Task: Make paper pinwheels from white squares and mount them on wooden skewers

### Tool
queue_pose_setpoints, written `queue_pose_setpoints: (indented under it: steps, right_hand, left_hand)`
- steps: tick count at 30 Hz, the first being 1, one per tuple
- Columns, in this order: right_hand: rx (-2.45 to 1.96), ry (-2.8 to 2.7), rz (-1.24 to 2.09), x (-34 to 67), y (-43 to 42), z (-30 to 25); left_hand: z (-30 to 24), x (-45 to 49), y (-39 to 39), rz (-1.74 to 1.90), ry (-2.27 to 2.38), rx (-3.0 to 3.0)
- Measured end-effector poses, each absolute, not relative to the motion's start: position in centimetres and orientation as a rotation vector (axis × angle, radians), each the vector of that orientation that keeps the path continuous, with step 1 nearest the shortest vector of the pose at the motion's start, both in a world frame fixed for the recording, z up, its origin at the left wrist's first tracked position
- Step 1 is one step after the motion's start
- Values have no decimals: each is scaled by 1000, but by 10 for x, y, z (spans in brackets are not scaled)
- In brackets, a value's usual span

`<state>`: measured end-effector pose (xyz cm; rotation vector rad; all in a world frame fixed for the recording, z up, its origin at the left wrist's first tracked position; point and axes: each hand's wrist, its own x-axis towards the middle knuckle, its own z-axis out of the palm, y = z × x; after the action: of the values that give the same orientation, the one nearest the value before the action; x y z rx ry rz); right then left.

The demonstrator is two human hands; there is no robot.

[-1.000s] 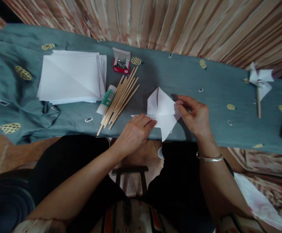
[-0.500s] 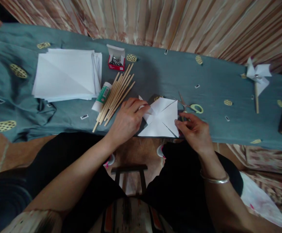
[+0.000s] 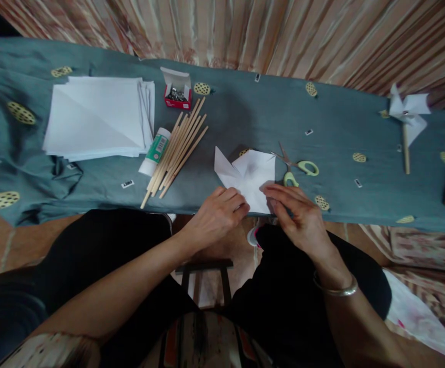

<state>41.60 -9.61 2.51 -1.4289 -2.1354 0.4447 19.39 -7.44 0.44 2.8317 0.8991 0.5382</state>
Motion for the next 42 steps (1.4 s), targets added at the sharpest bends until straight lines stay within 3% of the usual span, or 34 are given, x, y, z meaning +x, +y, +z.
queue_pose_setpoints:
  steps: [13, 27, 42]
  right_hand:
    - [-1362, -2253, 569, 404, -94, 15]
    - [-1356, -1809, 851, 385, -78, 8]
    - [-1526, -1917, 511, 367, -74, 12]
  left_hand:
    - [4, 174, -69, 581, 1042, 2748]
    - [0, 177, -72, 632, 1059, 2667]
    - [1, 174, -72, 668, 972, 2583]
